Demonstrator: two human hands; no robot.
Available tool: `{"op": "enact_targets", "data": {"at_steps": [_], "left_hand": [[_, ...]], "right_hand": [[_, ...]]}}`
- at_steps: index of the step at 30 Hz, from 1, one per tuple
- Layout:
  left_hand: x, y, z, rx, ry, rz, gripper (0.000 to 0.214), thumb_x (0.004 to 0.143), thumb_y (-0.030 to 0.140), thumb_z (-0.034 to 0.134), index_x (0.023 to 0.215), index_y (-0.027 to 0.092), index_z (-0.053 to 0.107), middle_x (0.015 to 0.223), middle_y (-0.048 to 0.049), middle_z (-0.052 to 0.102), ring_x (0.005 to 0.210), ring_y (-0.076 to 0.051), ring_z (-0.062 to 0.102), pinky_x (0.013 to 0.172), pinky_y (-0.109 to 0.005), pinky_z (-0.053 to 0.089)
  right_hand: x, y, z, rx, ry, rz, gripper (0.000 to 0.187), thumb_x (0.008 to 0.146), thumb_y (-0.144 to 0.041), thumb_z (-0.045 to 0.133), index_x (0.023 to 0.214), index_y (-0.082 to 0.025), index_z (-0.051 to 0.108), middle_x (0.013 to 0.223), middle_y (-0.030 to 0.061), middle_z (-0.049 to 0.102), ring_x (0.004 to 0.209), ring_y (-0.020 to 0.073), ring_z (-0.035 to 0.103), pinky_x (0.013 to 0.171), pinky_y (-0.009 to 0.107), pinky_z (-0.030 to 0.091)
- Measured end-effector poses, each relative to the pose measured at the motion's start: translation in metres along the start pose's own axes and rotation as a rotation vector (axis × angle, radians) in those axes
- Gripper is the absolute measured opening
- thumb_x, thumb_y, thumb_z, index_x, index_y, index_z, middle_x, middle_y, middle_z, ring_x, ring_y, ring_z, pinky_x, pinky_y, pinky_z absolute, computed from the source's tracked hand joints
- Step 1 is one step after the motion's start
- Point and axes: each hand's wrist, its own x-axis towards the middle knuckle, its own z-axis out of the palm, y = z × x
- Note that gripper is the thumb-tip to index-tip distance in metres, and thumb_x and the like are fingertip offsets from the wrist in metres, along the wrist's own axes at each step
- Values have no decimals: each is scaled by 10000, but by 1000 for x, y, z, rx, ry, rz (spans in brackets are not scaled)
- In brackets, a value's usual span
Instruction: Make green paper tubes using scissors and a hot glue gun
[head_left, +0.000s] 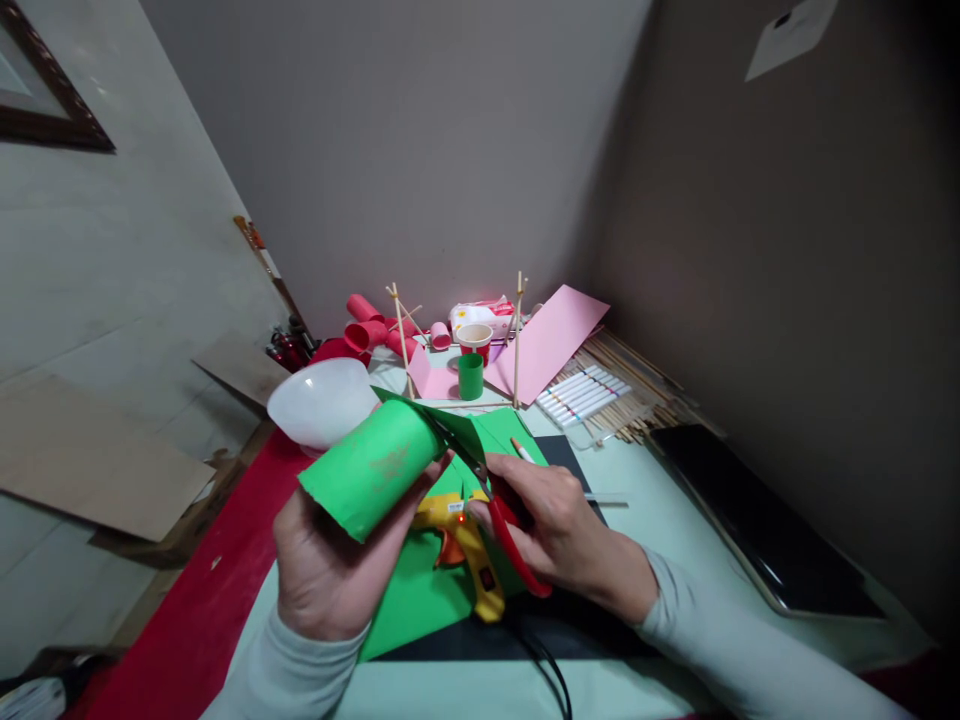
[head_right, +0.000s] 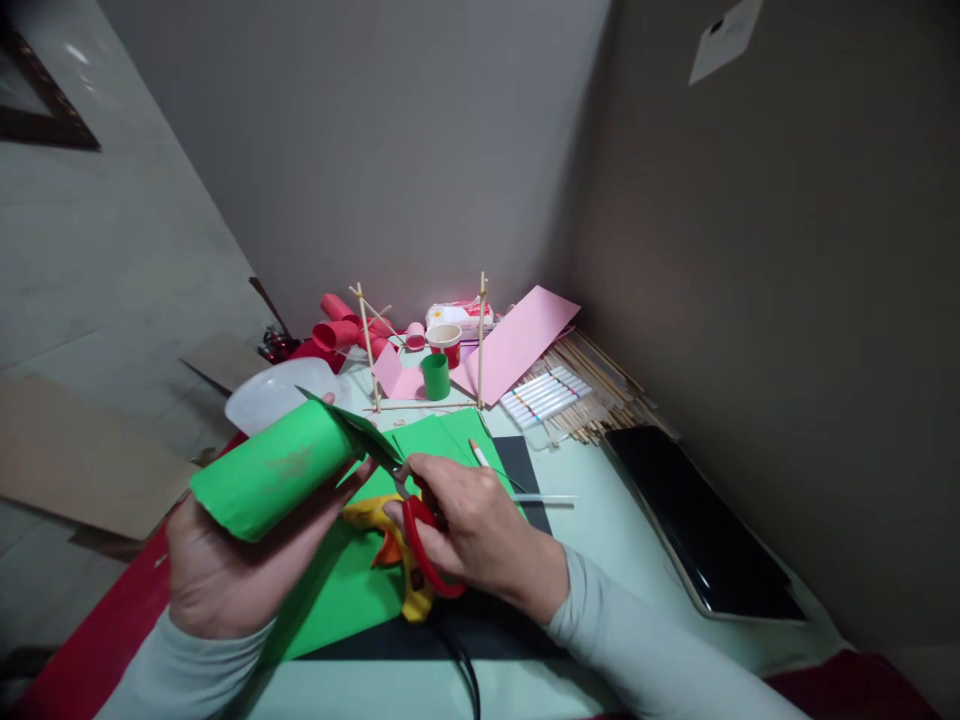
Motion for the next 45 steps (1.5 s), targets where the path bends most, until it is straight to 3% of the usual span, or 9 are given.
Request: {"op": "enact_targets", "data": {"at_steps": [10,16,22,27,31,36,38,42,45], "left_hand": [[-2,-7,-13,81,-21,133,426,891,477,562,1289,453,714,1276,31,763,1464,-364,495,1135,-548,536],[-1,-9,-20,139,-67,173,456,897,506,586,1336,440,692,1347,39,733,1461,-367,501,1125,-530,551],[-2,-11,-17,94,-23,270,482,878,437,614,1357,438,666,1342,56,730,1523,-337,424,1145,-549,531],[0,-12,-18,97,-60,187,481,783,428,659,1243,328,756,1320,8,752,1440,-378,529,1185,-559,470],[-3,-13,-15,91,-32,138,596,739,414,691,1326,313,716,1346,-25,745,1369,-395,596,1174,-584,471],[-5,-13,-14,108,-53,94,614,755,460,711,1361,367,680,1437,23,690,1475,-361,491,1197,-529,463],[-5,-13,-16,124,-65,93,614,758,456,703,1367,378,672,1423,23,699,1495,-342,469,1177,-510,492],[-4,-13,-18,147,-51,101,570,736,419,728,1305,383,723,1373,21,732,1372,-358,605,959,-437,656],[-3,-14,-18,138,-44,113,589,706,408,764,1293,355,741,1345,-11,748,1308,-380,653,872,-428,689]], "right_hand": [[-1,-2,-2,16,-40,87,226,994,-356,646,1111,-180,567,849,43,704,648,144,625,584,240,476],[0,-3,-3,26,-63,133,271,976,-377,681,1110,-165,579,876,53,718,653,138,611,587,238,468],[0,-2,-2,15,-72,164,298,965,-396,688,1077,-131,614,861,56,706,592,116,534,543,239,422],[3,-3,-5,11,-86,166,274,969,-372,673,1053,-115,633,840,41,696,597,108,526,561,235,419],[4,-3,-7,0,-99,170,272,965,-382,673,1034,-121,637,830,33,688,633,117,555,575,239,418],[4,-2,-7,-9,-99,166,303,971,-402,665,1024,-105,641,819,40,671,655,129,560,597,246,427],[4,-2,-7,-4,-98,172,310,974,-406,661,1022,-101,645,805,33,661,631,121,537,583,244,416],[5,-3,-8,-2,-90,183,317,988,-408,640,1002,-92,652,749,6,618,581,105,479,551,237,392],[4,-3,-8,-8,-97,185,314,989,-404,637,999,-90,651,741,4,616,581,106,479,551,236,394]]}}
